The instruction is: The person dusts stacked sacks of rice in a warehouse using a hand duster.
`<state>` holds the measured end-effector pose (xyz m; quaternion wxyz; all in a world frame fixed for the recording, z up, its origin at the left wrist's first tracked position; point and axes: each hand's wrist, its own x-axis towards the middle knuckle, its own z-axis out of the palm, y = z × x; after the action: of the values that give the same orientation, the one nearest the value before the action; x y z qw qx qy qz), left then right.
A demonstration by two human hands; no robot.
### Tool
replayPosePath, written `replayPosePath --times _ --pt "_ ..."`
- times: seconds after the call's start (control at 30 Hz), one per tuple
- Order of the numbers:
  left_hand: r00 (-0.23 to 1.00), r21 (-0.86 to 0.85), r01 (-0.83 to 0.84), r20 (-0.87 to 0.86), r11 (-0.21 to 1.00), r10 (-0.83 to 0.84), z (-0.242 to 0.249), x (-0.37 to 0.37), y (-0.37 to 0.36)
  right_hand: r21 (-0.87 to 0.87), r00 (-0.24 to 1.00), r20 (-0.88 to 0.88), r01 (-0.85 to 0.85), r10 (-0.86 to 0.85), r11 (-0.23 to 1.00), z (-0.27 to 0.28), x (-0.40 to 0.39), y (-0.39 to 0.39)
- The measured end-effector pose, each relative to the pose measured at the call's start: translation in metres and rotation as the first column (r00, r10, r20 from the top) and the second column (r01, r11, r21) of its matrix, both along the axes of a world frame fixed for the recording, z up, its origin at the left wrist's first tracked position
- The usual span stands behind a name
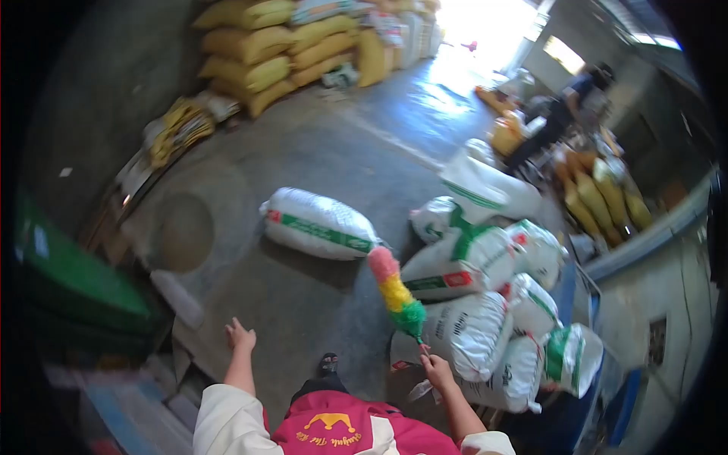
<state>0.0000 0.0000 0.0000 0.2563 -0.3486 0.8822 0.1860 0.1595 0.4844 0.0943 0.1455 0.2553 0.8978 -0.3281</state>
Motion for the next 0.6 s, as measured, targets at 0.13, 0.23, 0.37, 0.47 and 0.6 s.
replayPosePath --times 0.13,0.23,0.37,0.47,0.6 --pt "0.992 0.060 -0.114 -0.054 0.992 0.117 -0.018 -0.012 -0.031 -0.046 0.992 0.001 -0.127 0.127 0.991 -0.004 -0.098 -0.047" --pt "0.979 0.047 -0.199 0.049 0.979 0.197 -0.019 0.025 -0.053 -0.077 0.975 0.037 -0.216 0.219 0.973 -0.011 -0.125 -0.077" --pt "0.956 0.073 -0.270 0.136 0.960 0.258 -0.027 0.032 -0.056 -0.005 0.947 0.019 -0.319 0.319 0.948 -0.024 -0.186 -0.089" --pt "0.957 0.044 -0.270 0.127 0.962 0.263 -0.027 0.017 -0.065 0.028 0.939 -0.069 -0.335 0.336 0.942 -0.040 -0.235 -0.107" --pt "0.945 0.027 -0.290 0.163 0.957 0.282 -0.027 -0.028 -0.068 -0.005 0.937 -0.073 -0.342 0.340 0.940 -0.075 -0.304 -0.113"
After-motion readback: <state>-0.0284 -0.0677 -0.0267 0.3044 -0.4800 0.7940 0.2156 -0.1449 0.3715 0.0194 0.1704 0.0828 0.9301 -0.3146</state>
